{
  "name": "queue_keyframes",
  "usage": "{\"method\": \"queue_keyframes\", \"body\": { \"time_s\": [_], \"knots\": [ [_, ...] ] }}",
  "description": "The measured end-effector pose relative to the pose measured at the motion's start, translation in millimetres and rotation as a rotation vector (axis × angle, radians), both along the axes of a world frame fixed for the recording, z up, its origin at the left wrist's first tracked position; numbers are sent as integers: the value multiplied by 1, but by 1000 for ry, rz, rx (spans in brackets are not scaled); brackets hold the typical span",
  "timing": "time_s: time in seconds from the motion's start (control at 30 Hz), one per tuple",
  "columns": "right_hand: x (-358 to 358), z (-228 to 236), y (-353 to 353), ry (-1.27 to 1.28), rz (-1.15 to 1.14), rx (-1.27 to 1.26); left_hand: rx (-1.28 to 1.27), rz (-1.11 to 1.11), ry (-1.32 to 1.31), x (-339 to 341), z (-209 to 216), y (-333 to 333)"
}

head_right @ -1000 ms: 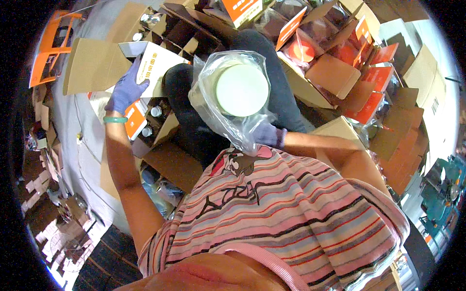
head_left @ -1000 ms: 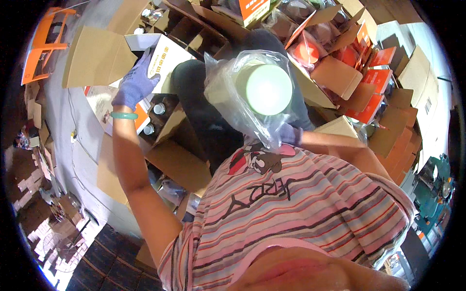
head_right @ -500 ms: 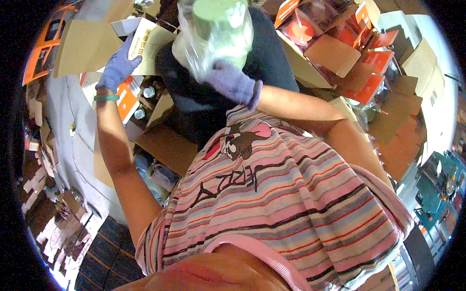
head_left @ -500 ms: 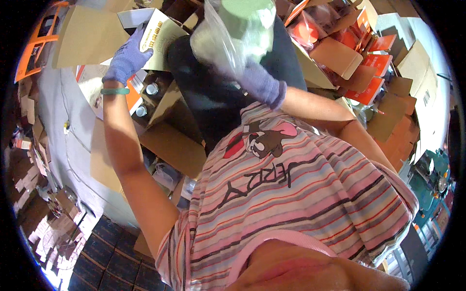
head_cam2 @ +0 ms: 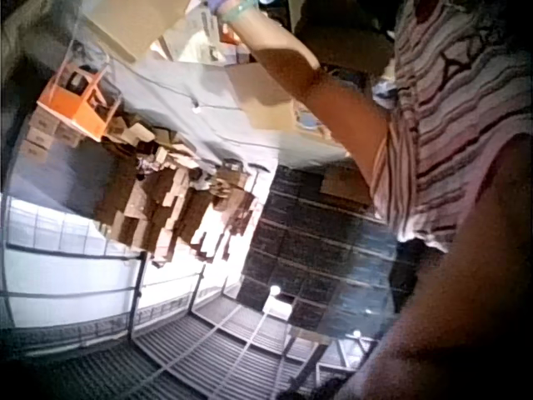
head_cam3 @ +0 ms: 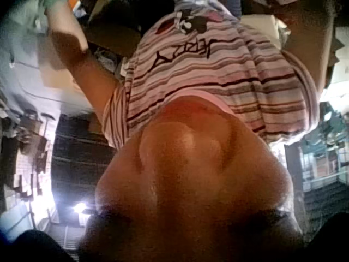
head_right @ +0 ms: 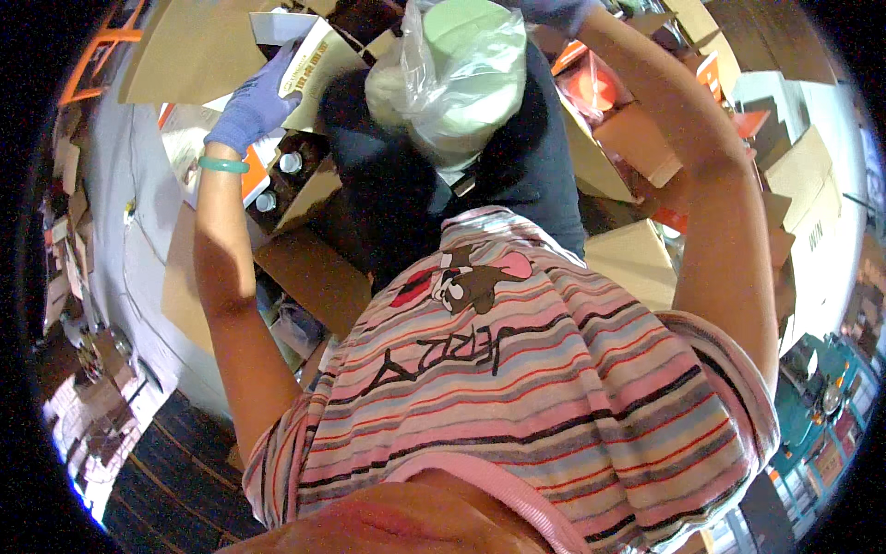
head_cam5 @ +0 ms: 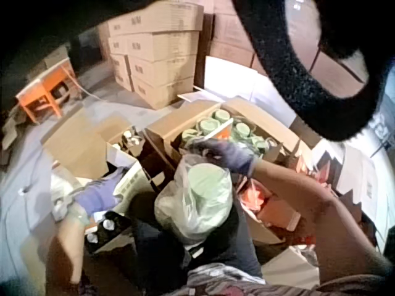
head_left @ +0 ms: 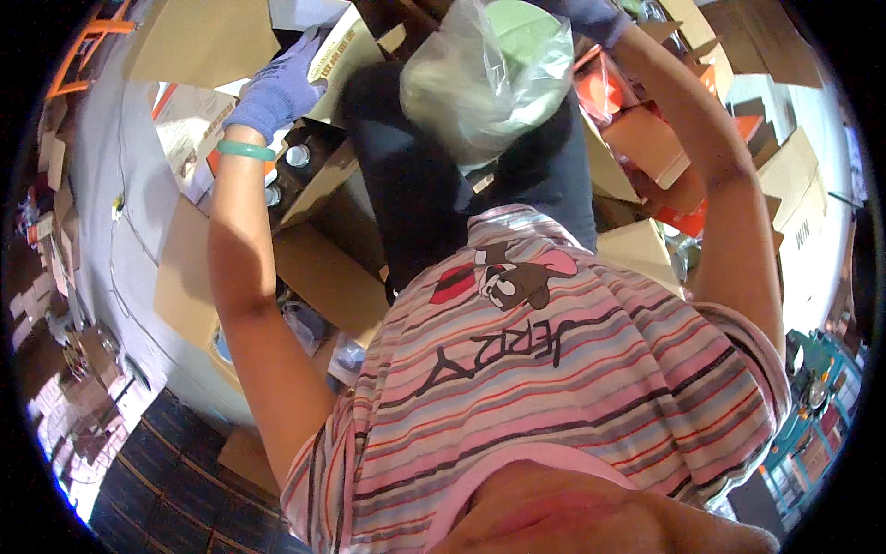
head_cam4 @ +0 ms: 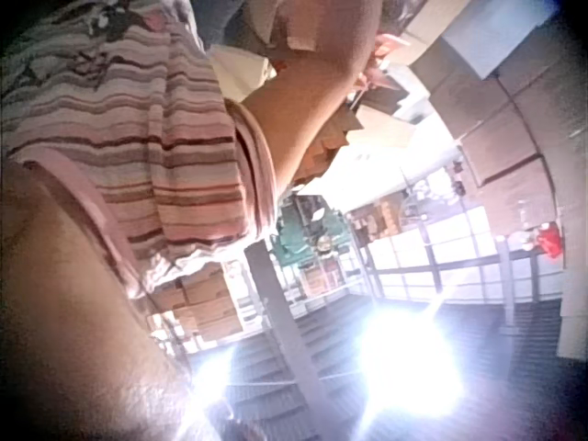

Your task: The person places a plastic lid onto a container, inserts the container into a plastic bag, and then packs the bagged container into a cardboard box.

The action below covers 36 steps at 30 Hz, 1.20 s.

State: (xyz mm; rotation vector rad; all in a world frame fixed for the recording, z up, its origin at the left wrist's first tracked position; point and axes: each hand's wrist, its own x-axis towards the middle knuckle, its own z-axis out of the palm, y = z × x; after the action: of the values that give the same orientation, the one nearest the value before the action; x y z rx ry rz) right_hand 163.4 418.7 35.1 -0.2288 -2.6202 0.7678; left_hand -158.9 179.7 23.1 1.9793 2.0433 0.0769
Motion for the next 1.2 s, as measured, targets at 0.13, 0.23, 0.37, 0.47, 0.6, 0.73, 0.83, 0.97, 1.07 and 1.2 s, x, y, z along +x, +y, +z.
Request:
{"method": "queue_keyframes", "body": {
  "time_s": [0.13, 0.23, 0.37, 0.47, 0.6, 0.73, 0.83, 0.97, 1.07, 1.2],
  "knots": [
    [-107, -18, 1, 80, 721, 1012, 2, 5, 21, -2, -4, 5],
    [-137, -15, -70, -98, 1061, 263, -83, 40, 100, 4, 2, 0],
    [-150, -19, -113, -259, 1566, 42, -127, 71, -10, 10, 8, 0],
    [-147, -15, -132, -223, 1793, 673, -73, 46, -33, 4, 1, -4],
    [-133, 32, -88, -249, 1526, 504, -235, 14, 45, 9, 25, -13],
    [-108, 96, -47, -378, 1028, -38, -89, -93, 188, -11, -6, -45],
    [-80, 135, -25, -331, 326, -156, 56, 25, -50, -22, -41, -50],
    [-117, 146, 1, 64, 216, 46, -199, -77, 251, 5, 1, -30],
    [-179, 138, -42, 468, 369, 279, 35, 210, -492, -33, -78, -58],
    [-250, 93, -58, 346, 194, -1071, 324, -143, 467, -1, -48, -56]
  ]
}}
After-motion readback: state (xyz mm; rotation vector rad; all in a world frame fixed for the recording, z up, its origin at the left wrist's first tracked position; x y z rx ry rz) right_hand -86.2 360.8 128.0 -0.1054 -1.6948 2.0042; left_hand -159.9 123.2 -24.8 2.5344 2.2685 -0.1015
